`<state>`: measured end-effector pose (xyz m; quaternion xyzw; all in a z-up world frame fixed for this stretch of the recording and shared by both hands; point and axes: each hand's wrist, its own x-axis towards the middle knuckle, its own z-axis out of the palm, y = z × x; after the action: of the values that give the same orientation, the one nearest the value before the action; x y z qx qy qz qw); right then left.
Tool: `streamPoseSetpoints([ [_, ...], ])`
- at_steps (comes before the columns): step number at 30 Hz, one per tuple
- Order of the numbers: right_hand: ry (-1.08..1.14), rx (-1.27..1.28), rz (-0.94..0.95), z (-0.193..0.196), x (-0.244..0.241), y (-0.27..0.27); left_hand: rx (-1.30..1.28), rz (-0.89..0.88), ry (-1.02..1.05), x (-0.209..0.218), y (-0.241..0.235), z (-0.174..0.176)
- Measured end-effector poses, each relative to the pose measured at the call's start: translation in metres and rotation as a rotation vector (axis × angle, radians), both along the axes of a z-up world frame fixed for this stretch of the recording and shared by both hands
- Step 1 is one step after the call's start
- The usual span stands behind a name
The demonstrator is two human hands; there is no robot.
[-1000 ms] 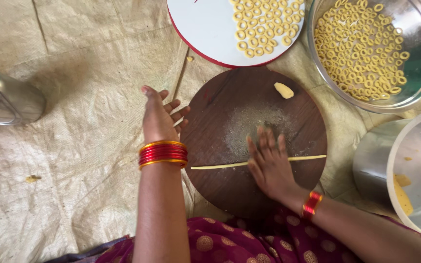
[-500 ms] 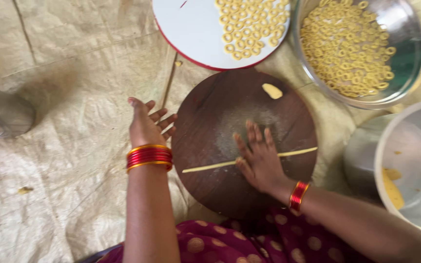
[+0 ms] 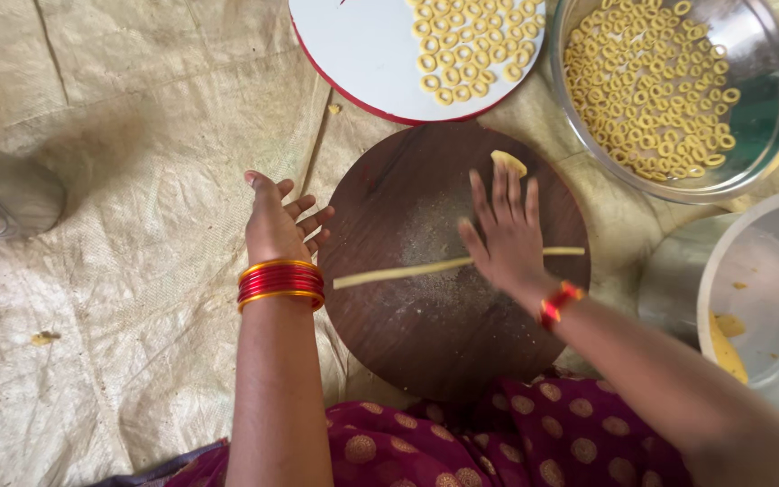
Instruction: The person rolls small pieces of yellow dough into thin ropes on a wooden board, then forms them into rings and places them onto a white tray. The person repeats this process, transferring finished rings from the board to the tray.
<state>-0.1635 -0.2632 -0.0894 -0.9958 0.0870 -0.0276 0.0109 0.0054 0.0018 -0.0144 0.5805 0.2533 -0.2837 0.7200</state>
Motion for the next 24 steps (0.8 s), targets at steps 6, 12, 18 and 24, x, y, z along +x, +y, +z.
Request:
streamPoseSetpoints([
  [6,0.042,-0.038,0.069,0.008,0.021,-0.006,0.007,0.008,-0.019,0.003,0.003,-0.008],
  [12,0.064,0.135,0.148,0.018,-0.069,0.021,-0.049,0.046,-0.017,0.006,0.004,-0.016],
  [18,0.065,0.095,0.074,0.021,-0.102,-0.002,-0.048,0.046,-0.029,0.003,0.008,-0.005],
  [24,0.013,0.012,0.013,0.006,-0.04,-0.027,0.002,0.026,-0.024,0.002,0.004,-0.001],
])
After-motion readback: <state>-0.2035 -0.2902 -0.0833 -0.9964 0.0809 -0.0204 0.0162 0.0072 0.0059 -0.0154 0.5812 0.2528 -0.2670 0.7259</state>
